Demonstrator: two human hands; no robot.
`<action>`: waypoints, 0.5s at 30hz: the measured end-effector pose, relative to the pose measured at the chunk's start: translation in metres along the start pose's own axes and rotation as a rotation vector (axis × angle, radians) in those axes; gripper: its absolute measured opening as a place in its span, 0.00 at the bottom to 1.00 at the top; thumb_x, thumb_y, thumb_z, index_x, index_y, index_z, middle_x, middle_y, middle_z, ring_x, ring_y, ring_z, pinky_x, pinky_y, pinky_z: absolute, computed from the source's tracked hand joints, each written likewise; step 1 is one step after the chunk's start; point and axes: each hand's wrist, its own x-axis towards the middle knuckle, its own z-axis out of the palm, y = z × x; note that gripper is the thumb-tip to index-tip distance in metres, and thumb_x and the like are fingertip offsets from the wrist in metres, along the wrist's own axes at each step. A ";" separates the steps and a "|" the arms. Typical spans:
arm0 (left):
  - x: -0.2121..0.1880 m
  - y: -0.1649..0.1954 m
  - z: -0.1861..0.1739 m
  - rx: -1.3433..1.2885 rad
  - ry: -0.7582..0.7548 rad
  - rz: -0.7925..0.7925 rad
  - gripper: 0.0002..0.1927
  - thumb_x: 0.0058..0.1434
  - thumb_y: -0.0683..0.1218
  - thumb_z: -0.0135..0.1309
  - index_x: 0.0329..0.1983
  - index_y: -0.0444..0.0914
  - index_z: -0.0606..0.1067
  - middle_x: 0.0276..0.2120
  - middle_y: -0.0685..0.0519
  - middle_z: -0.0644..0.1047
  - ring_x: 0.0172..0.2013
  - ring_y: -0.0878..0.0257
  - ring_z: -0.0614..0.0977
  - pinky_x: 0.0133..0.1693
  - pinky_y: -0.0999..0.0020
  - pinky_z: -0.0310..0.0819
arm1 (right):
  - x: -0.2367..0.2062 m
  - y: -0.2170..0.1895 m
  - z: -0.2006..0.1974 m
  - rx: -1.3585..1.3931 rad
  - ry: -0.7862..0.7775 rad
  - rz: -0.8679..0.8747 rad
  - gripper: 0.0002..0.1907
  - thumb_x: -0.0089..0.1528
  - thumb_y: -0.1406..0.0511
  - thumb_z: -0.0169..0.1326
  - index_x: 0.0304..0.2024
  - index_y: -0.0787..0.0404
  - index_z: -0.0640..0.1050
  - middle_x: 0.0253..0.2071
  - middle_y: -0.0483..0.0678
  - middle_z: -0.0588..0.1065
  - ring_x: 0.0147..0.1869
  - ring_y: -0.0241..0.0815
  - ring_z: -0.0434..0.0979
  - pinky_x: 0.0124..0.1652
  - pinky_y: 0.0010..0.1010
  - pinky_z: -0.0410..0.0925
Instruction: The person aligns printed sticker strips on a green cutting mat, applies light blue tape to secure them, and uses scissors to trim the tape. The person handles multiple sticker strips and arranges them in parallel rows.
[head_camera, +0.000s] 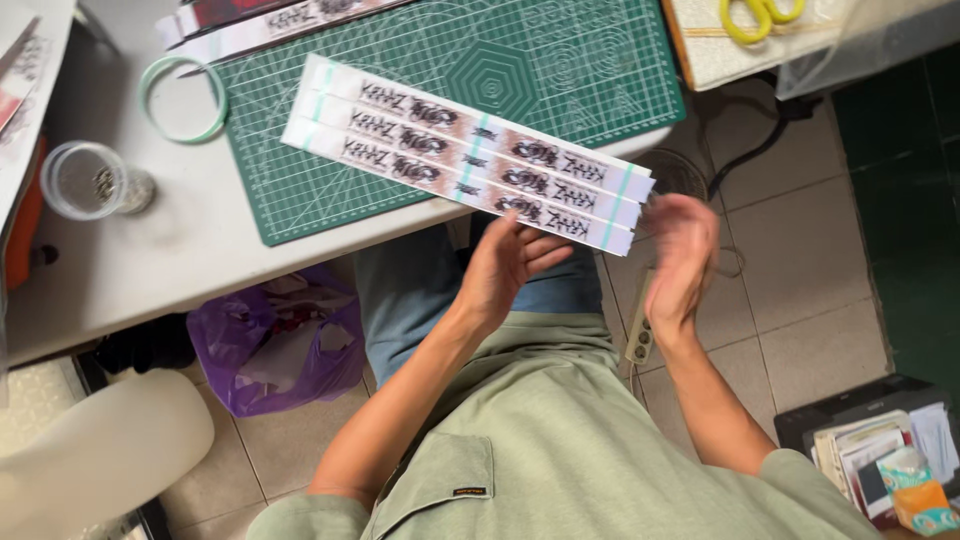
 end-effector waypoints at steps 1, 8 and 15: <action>-0.001 0.000 0.000 0.008 -0.001 -0.004 0.34 0.71 0.63 0.40 0.65 0.31 0.66 0.60 0.41 0.74 0.60 0.49 0.77 0.63 0.51 0.70 | 0.001 0.004 0.000 0.215 0.003 0.229 0.33 0.72 0.44 0.48 0.65 0.64 0.69 0.59 0.53 0.72 0.59 0.47 0.73 0.57 0.43 0.68; -0.012 0.002 0.008 0.080 0.017 0.016 0.40 0.70 0.67 0.33 0.67 0.29 0.67 0.63 0.41 0.74 0.64 0.51 0.74 0.67 0.51 0.63 | 0.006 -0.003 0.020 0.432 -0.098 0.637 0.28 0.68 0.49 0.45 0.61 0.61 0.72 0.53 0.47 0.77 0.49 0.37 0.80 0.40 0.33 0.75; -0.028 0.012 0.011 -0.032 0.080 0.131 0.38 0.71 0.65 0.34 0.67 0.29 0.67 0.62 0.37 0.73 0.62 0.44 0.75 0.65 0.43 0.67 | -0.013 -0.024 0.013 0.341 -0.010 0.422 0.17 0.67 0.65 0.56 0.56 0.67 0.76 0.48 0.48 0.80 0.45 0.39 0.82 0.36 0.30 0.76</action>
